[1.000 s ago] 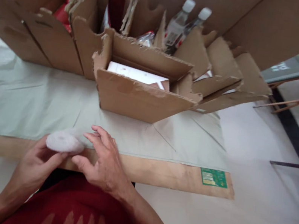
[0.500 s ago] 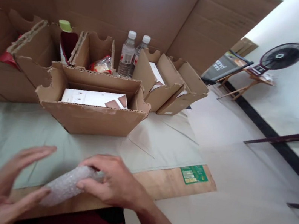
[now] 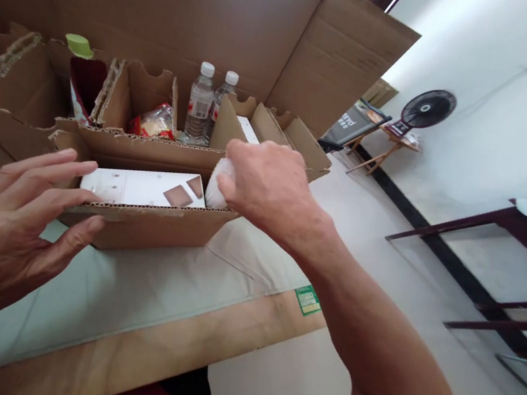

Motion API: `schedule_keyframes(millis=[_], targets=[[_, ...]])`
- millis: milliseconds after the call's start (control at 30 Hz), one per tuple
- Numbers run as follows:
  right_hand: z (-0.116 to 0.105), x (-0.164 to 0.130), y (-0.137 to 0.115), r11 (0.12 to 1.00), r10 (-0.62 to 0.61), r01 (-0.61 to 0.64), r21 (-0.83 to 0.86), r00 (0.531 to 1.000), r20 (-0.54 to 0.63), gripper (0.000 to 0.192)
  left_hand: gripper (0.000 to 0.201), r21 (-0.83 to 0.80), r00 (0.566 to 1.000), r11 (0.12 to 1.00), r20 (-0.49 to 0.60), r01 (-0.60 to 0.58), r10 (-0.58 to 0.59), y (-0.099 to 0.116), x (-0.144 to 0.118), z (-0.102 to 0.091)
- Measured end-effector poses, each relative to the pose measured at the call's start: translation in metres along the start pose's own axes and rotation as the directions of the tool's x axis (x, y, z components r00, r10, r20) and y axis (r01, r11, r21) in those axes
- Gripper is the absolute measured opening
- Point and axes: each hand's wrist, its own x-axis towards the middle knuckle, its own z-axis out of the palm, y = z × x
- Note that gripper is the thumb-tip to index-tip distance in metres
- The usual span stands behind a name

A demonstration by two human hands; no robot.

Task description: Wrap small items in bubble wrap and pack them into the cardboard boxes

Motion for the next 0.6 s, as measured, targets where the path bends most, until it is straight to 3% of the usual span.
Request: schedule_keyframes(millis=[133, 267, 433, 600], targets=[[0.014, 0.023, -0.007, 0.995, -0.095, 0.086, 0.058, 0.98, 0.176, 0.019, 0.01, -0.008, 1.0, 1.0, 0.0, -0.012, 0.012, -0.003, -0.002, -0.002], [0.027, 0.021, -0.003, 0.99, -0.14, 0.133, 0.044, 0.947, 0.29, 0.019, 0.008, -0.05, 1.0, 0.999, 0.015, 0.003, -0.002, -0.006, 0.001, -0.001], [0.025, 0.011, -0.012, 0.98, -0.099, 0.142, -0.141, 0.955, 0.279, 0.015, 0.006, -0.102, 1.0, 0.995, 0.026, 0.02, -0.017, -0.009, 0.001, 0.0], [0.027, 0.023, -0.018, 0.979, -0.163, 0.195, -0.051, 0.915, 0.369, 0.017, 0.006, -0.106, 0.999, 0.994, 0.029, -0.016, 0.02, -0.008, 0.002, 0.0]])
